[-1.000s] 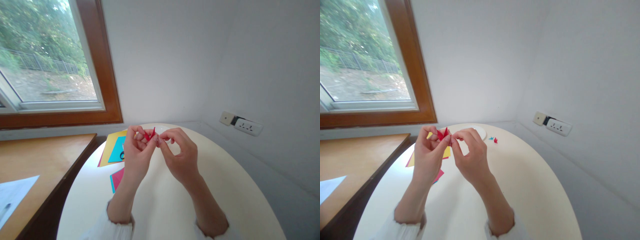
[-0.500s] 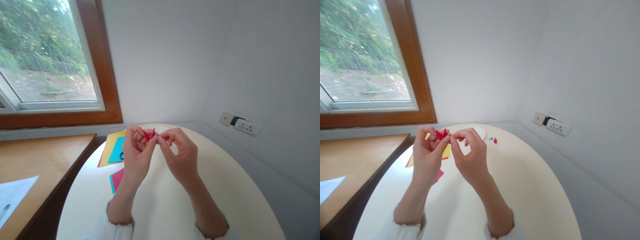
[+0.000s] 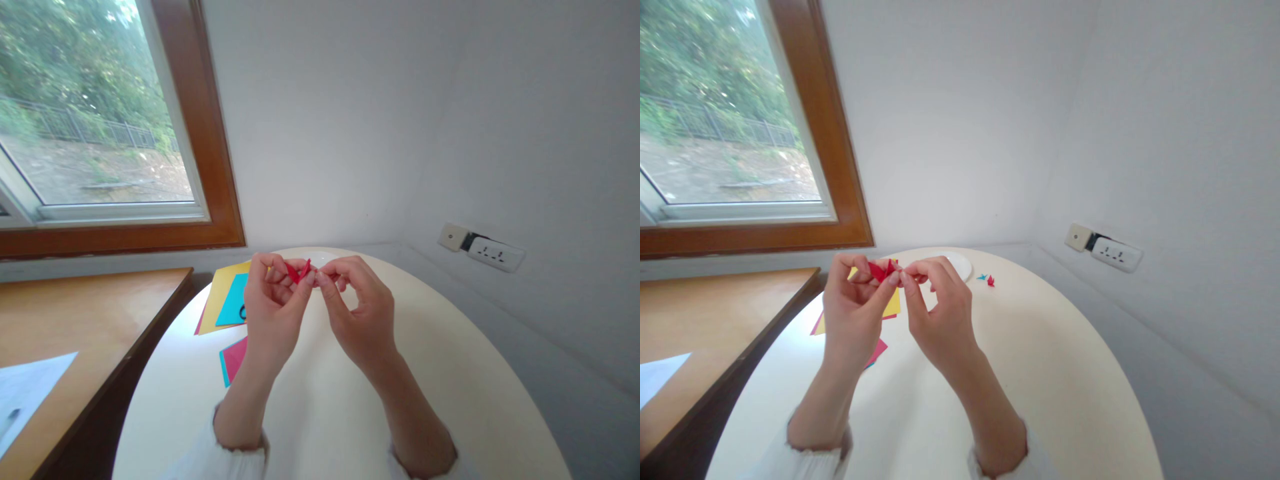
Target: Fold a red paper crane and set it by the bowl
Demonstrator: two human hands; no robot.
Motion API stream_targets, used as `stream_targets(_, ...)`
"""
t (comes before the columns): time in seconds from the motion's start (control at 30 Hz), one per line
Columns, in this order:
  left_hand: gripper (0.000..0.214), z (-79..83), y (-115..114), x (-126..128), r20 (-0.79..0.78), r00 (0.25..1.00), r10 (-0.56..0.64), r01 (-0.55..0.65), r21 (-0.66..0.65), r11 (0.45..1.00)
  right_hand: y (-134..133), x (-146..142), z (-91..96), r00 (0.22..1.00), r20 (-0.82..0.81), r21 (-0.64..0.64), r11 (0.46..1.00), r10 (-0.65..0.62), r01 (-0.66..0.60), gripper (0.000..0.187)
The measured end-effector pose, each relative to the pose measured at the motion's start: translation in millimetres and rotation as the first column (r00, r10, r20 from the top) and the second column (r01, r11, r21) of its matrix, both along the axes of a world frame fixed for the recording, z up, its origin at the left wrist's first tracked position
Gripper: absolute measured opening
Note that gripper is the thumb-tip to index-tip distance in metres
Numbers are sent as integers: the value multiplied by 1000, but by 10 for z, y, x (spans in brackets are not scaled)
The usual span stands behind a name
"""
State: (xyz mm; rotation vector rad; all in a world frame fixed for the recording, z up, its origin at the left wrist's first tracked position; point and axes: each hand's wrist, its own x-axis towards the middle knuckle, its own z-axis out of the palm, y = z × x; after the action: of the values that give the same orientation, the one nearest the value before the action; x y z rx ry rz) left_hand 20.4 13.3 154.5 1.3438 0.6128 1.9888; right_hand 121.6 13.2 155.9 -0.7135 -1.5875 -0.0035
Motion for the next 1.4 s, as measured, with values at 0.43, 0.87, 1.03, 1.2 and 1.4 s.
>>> stream_targets(0.43,32,11,-14,17,3,1000,1,-1,-15,1000,24,-24,-19,998,27,54,997,-63,62,12)
stream_targets(0.87,32,8,-10,17,24,999,23,-23,-18,1000,-13,-68,-6,992,-121,-116,993,-41,27,9)
stream_targets(1.03,31,-30,15,6,75,996,-39,39,4,999,15,-72,-32,945,-316,-265,948,87,-176,7)
stream_targets(1.2,32,-46,25,5,142,969,-201,207,-24,978,60,-61,-24,821,-523,-367,810,228,-458,16)
stream_targets(1.4,32,5,14,15,203,952,-229,244,-54,968,70,-54,-6,739,-602,-326,751,303,-574,14)
